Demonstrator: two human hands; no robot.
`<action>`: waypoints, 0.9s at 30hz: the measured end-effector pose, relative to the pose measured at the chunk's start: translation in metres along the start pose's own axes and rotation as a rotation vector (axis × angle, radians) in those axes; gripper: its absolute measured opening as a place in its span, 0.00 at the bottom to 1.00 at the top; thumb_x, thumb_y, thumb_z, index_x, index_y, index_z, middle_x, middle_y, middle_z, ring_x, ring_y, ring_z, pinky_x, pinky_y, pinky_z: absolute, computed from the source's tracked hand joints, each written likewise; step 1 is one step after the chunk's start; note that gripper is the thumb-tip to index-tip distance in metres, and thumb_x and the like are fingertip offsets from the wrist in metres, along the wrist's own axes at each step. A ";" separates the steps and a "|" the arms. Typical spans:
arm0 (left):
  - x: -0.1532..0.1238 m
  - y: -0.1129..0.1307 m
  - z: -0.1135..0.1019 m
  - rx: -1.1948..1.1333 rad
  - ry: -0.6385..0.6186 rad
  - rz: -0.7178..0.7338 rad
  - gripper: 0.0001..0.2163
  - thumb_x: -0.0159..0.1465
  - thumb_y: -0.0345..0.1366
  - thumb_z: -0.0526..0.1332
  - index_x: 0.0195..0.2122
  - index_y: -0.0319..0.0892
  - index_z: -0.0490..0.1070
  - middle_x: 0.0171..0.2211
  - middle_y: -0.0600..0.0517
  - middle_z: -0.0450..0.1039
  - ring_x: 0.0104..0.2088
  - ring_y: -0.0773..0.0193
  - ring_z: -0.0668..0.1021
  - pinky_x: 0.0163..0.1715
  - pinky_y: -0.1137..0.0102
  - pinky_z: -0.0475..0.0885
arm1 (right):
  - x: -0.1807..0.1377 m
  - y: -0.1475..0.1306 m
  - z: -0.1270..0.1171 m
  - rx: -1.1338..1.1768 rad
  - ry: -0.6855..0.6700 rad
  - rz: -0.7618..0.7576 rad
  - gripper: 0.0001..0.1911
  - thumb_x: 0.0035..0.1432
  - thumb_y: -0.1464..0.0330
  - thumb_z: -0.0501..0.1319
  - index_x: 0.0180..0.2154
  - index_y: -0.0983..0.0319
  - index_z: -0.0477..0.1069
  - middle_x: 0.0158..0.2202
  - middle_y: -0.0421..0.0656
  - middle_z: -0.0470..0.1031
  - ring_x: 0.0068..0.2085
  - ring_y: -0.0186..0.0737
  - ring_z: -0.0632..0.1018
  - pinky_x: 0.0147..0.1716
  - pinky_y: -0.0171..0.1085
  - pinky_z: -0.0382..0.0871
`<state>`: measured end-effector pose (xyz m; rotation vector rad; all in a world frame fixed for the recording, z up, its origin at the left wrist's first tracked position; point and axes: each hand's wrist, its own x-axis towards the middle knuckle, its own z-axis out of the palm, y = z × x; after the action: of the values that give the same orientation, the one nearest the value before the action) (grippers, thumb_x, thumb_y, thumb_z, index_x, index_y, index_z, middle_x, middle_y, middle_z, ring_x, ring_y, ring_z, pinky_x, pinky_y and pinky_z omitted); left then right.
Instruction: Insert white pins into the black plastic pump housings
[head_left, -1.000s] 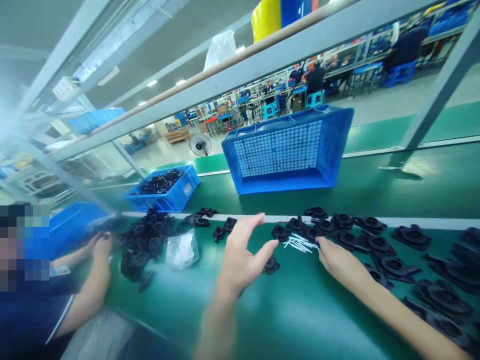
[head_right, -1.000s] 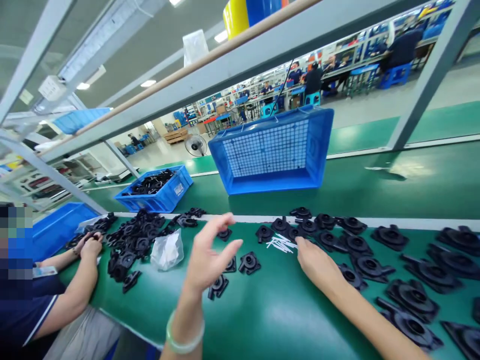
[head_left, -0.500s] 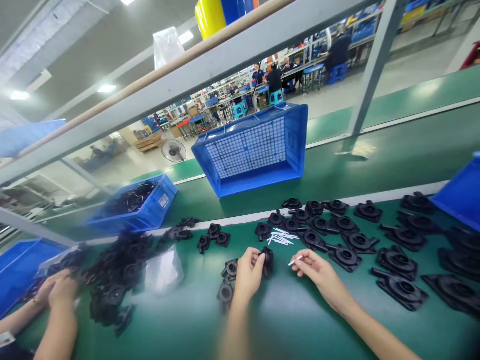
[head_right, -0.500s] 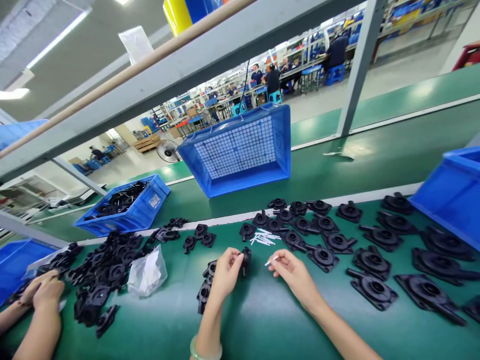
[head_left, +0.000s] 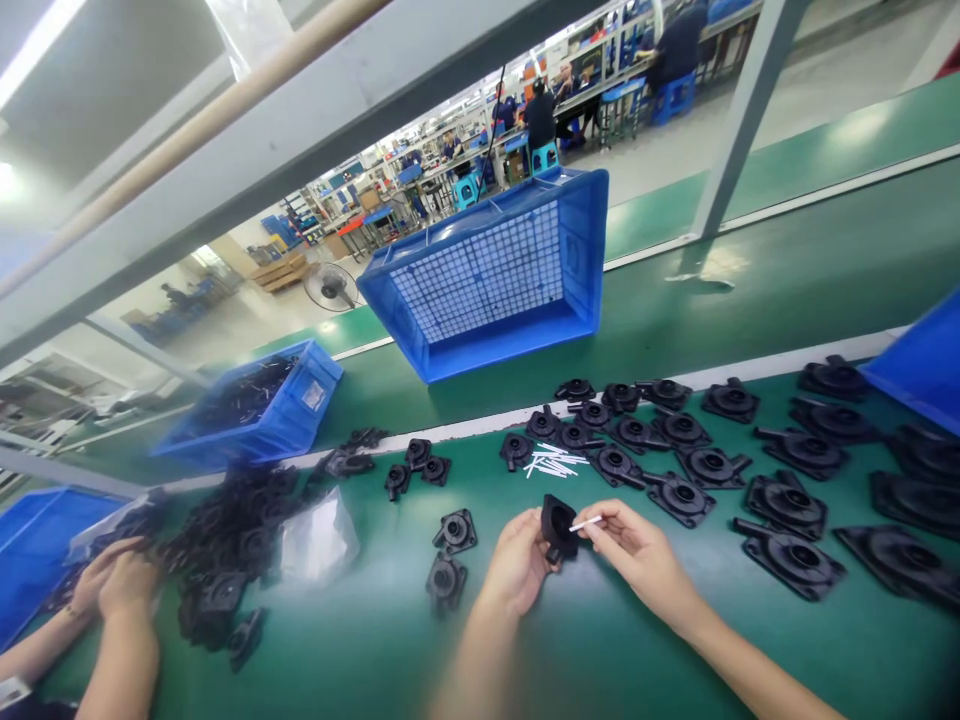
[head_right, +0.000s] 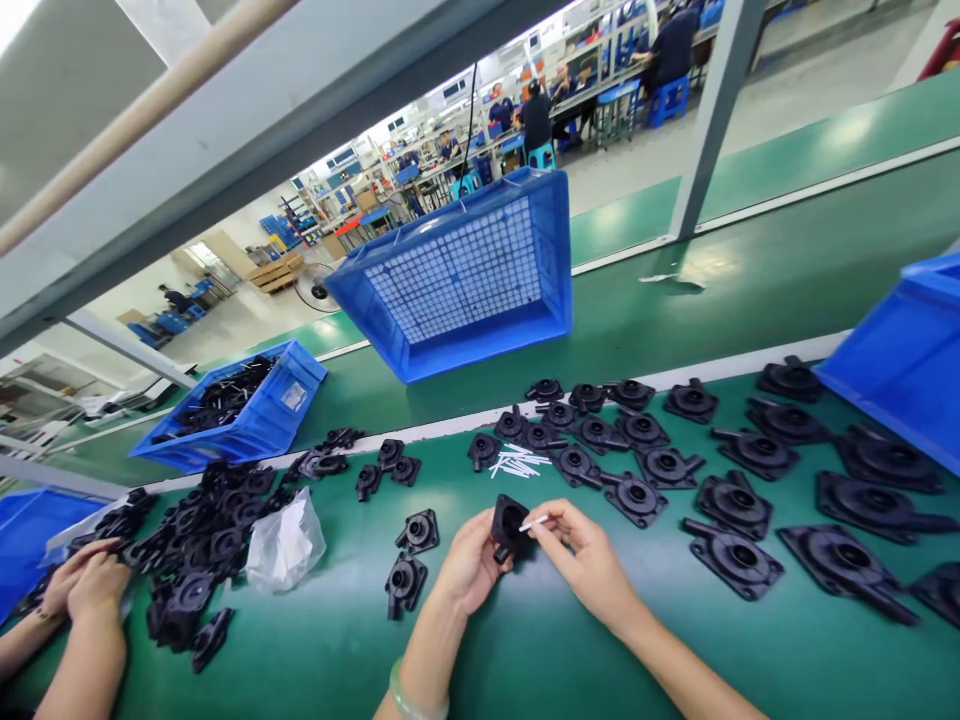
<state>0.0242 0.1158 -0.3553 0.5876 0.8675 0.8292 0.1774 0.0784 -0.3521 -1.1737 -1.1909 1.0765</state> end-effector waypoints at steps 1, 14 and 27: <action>0.000 -0.001 0.000 -0.017 -0.002 -0.005 0.19 0.50 0.47 0.68 0.31 0.37 0.66 0.21 0.55 0.64 0.18 0.73 0.66 0.16 0.76 0.57 | 0.000 0.001 0.000 -0.021 0.003 -0.001 0.12 0.57 0.58 0.59 0.34 0.60 0.69 0.33 0.45 0.74 0.35 0.40 0.76 0.36 0.37 0.72; -0.001 -0.002 0.000 -0.057 -0.022 -0.040 0.18 0.51 0.45 0.68 0.32 0.35 0.68 0.21 0.53 0.68 0.18 0.73 0.68 0.17 0.77 0.59 | -0.001 0.010 -0.002 -0.100 -0.005 -0.013 0.13 0.58 0.58 0.57 0.37 0.60 0.70 0.36 0.46 0.76 0.38 0.41 0.77 0.38 0.37 0.73; 0.000 -0.001 0.001 -0.064 -0.015 -0.035 0.20 0.48 0.47 0.69 0.29 0.37 0.65 0.19 0.55 0.66 0.16 0.74 0.67 0.17 0.77 0.62 | 0.000 0.013 -0.005 -0.261 0.007 -0.045 0.14 0.57 0.56 0.57 0.37 0.59 0.73 0.37 0.45 0.78 0.38 0.44 0.78 0.37 0.37 0.75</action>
<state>0.0261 0.1151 -0.3557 0.5205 0.8324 0.8165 0.1821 0.0790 -0.3651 -1.3414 -1.3762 0.9005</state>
